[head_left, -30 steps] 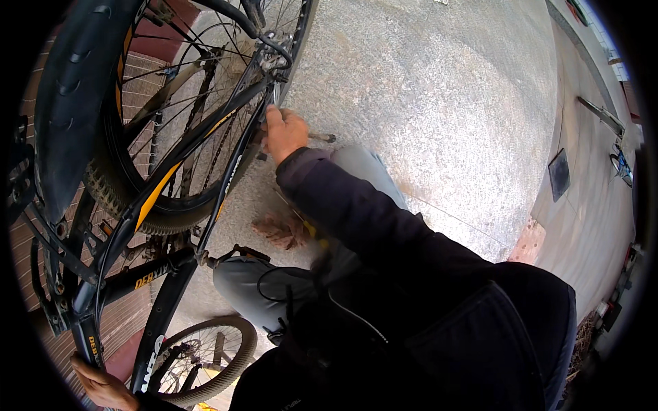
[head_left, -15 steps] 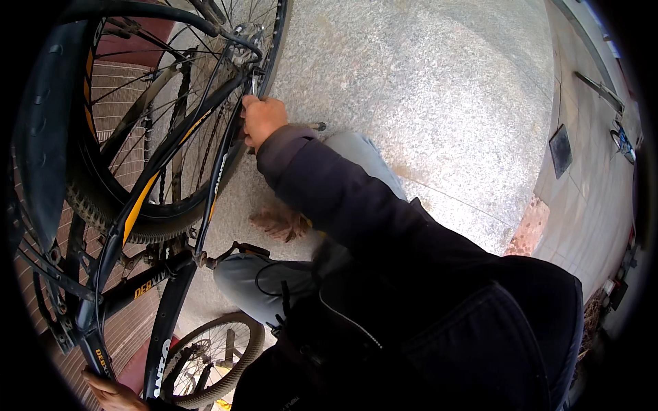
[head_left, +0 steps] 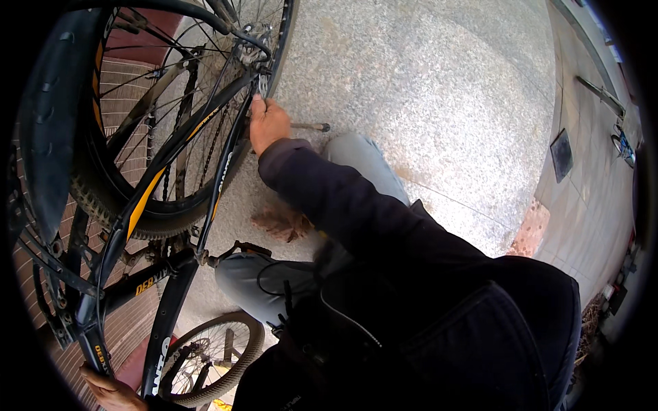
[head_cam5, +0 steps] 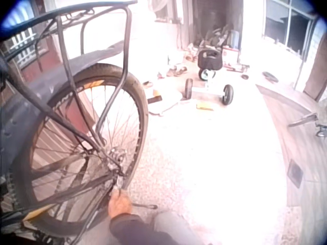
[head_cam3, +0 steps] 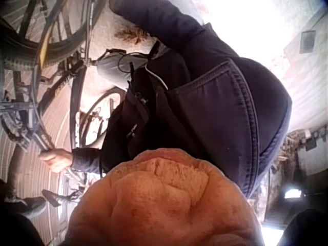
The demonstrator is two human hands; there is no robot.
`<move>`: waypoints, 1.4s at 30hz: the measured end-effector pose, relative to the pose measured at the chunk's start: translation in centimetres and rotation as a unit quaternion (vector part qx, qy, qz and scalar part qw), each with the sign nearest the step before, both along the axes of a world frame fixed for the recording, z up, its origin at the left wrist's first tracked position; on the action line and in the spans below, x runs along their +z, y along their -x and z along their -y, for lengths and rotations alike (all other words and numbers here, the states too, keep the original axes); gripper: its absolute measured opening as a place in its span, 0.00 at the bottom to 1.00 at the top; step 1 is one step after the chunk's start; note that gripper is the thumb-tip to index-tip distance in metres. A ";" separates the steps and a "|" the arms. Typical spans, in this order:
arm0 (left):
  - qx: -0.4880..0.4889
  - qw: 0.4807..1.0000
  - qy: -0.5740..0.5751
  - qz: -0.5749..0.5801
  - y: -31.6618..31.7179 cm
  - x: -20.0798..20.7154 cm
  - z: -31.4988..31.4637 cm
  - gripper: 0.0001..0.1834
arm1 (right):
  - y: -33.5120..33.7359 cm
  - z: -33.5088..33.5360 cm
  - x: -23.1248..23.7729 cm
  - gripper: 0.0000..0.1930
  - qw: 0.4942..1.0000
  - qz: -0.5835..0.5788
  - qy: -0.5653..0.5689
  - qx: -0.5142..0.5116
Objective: The person works on the rear wheel assembly of a bicycle by hand and using a multi-holed wrench, removing and re-attaching small components near the axle.
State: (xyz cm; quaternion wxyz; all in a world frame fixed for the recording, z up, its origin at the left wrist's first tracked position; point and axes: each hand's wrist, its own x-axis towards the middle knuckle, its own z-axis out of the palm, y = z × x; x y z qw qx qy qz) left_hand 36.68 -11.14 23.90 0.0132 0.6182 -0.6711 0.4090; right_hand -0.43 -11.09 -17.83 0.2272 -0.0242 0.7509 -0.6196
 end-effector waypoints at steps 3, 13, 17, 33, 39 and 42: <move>-0.016 1.000 -0.017 -0.004 0.7 -0.2 0.1 0.28 | -0.2 0.5 -4.2 0.21 0.996 -0.084 -0.015 -0.038; 0.001 1.000 -0.006 -0.004 0.7 -0.4 -0.3 0.28 | 0.6 -1.3 -4.9 0.18 0.995 -0.083 0.030 0.044; -0.042 0.999 -0.002 0.028 0.3 -0.3 -0.3 0.28 | 0.5 -1.7 -3.6 0.19 0.995 -0.084 0.037 0.043; -0.031 0.999 0.014 0.038 0.3 -0.1 -0.4 0.27 | 0.7 -2.0 -1.6 0.24 0.998 0.023 0.045 0.049; -0.046 0.998 0.001 0.049 -0.1 0.1 -0.2 0.26 | -0.1 -1.1 -3.4 0.20 0.998 -0.002 0.061 -0.011; -0.071 0.995 -0.003 0.068 0.0 0.0 -0.2 0.25 | 0.5 -1.5 -3.3 0.22 0.996 0.005 0.082 0.020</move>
